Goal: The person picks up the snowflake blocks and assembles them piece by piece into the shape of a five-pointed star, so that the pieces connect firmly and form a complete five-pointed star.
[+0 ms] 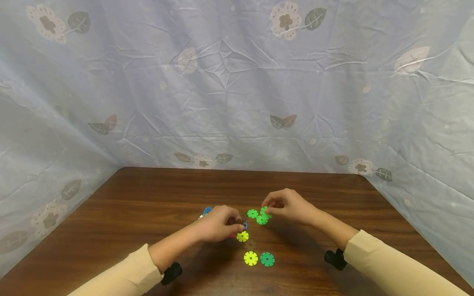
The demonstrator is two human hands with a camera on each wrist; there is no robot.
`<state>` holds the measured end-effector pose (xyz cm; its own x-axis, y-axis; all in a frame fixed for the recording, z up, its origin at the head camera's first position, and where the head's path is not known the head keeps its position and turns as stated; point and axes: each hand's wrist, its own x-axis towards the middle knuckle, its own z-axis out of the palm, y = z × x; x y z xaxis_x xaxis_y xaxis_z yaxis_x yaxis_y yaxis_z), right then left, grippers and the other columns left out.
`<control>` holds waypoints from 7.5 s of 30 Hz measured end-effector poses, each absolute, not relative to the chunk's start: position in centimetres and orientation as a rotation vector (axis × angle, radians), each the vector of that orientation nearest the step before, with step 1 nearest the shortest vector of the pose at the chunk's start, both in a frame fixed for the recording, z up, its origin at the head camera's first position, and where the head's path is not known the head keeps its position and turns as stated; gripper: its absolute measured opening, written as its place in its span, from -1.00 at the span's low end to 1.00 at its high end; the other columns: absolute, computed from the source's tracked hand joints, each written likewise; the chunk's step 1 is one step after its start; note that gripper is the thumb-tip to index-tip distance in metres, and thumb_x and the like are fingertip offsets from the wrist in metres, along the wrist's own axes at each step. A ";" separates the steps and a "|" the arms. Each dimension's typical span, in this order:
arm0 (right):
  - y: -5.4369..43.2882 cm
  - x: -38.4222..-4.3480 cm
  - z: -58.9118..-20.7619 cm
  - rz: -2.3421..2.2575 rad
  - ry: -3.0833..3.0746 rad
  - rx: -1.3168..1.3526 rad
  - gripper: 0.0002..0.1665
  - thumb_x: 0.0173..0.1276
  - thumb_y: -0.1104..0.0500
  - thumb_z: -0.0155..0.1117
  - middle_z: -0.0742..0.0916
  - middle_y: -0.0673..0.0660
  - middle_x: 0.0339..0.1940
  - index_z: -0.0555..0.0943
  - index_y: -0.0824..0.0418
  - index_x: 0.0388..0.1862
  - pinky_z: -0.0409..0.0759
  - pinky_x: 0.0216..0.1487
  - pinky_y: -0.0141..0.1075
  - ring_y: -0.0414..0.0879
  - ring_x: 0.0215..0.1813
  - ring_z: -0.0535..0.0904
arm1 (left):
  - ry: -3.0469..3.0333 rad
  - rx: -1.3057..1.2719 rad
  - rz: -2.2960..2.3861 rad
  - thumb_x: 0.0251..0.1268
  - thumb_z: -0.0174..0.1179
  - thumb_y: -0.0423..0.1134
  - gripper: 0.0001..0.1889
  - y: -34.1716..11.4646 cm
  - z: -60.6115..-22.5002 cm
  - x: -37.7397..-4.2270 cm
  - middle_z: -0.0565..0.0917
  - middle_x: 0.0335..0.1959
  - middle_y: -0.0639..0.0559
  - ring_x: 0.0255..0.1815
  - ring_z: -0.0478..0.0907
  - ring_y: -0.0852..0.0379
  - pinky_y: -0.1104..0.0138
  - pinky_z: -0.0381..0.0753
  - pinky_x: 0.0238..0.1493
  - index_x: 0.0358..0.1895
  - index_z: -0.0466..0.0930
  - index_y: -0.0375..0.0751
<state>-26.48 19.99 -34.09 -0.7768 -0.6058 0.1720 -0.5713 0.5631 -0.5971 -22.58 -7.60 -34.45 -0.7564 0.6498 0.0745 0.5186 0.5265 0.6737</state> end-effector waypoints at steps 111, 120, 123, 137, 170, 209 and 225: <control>17.1 -25.2 -33.4 -1.360 2.746 -1.156 -0.92 0.50 0.22 0.35 0.83 0.09 -0.19 0.71 0.18 -0.08 0.75 -0.02 -0.34 -0.05 -0.12 0.79 | 2.452 0.500 1.607 0.72 -0.07 -0.23 -0.67 -6.7 -34.2 -23.0 0.63 -0.52 0.01 -0.34 0.59 0.13 0.30 0.51 -0.29 -0.16 0.58 -0.41; 16.9 -24.9 -33.3 -1.496 2.591 -1.276 -0.89 0.50 0.32 0.32 0.84 0.17 -0.12 0.73 0.23 -0.07 0.81 -0.06 -0.11 0.12 -0.07 0.83 | 2.407 0.552 1.606 0.74 -0.12 -0.24 -0.65 -6.6 -33.7 -22.6 0.57 -0.57 0.07 -0.44 0.44 0.17 0.41 0.30 -0.47 -0.16 0.56 -0.43; 16.9 -24.8 -33.3 -1.461 2.609 -1.382 -0.88 0.49 0.33 0.32 0.84 0.16 -0.11 0.74 0.24 -0.06 0.81 -0.07 -0.16 0.08 -0.07 0.84 | 2.401 0.557 1.611 0.75 -0.12 -0.23 -0.65 -6.6 -33.6 -22.6 0.56 -0.58 0.08 -0.46 0.41 0.16 0.42 0.26 -0.50 -0.15 0.56 -0.44; 16.4 -24.5 -33.9 -1.263 2.758 -1.659 -0.85 0.46 0.37 0.34 0.83 0.05 -0.15 0.74 0.21 -0.07 0.76 -0.13 -0.38 -0.09 -0.12 0.79 | 2.343 0.566 1.632 0.75 -0.12 -0.23 -0.66 -6.8 -33.9 -22.5 0.54 -0.60 0.08 -0.52 0.36 0.19 0.44 0.22 -0.55 -0.15 0.54 -0.41; 14.8 -24.2 -33.2 -1.238 2.852 -1.645 -0.85 0.45 0.38 0.35 0.83 0.09 -0.15 0.74 0.25 -0.07 0.76 -0.11 -0.44 -0.12 -0.16 0.81 | 2.886 0.892 1.145 0.64 0.09 -0.27 -0.80 -8.4 -31.8 -22.2 0.75 -0.17 -0.02 -0.27 0.61 0.19 0.34 0.63 -0.23 0.06 0.65 -0.26; 16.7 -24.0 -33.6 -0.533 2.699 -1.155 -0.86 0.55 0.10 0.32 0.74 -0.13 -0.33 0.72 0.09 -0.23 0.53 -0.34 -0.45 -0.35 -0.41 0.49 | 2.956 0.620 0.355 0.13 0.58 -0.15 -0.57 -12.9 -34.2 -18.2 0.41 -0.71 0.17 -0.60 0.31 0.23 0.30 0.24 -0.54 -0.67 0.47 -0.04; 17.1 -23.5 -33.3 -0.497 2.496 -1.012 -0.80 0.36 0.09 0.52 0.67 -0.11 -0.36 0.64 0.09 -0.24 0.55 -0.25 -0.44 -0.35 -0.32 0.51 | 2.920 0.516 0.280 0.14 0.58 -0.05 -0.57 -13.0 -33.5 -18.4 0.43 -0.62 0.13 -0.54 0.35 0.17 0.20 0.32 -0.46 -0.59 0.47 -0.06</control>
<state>-23.47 17.08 -33.33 -0.6578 -0.7177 -0.2285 -0.5752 0.6746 -0.4627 -18.37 -12.96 -33.55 -0.9270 0.3529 -0.1271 0.3223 0.9228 0.2113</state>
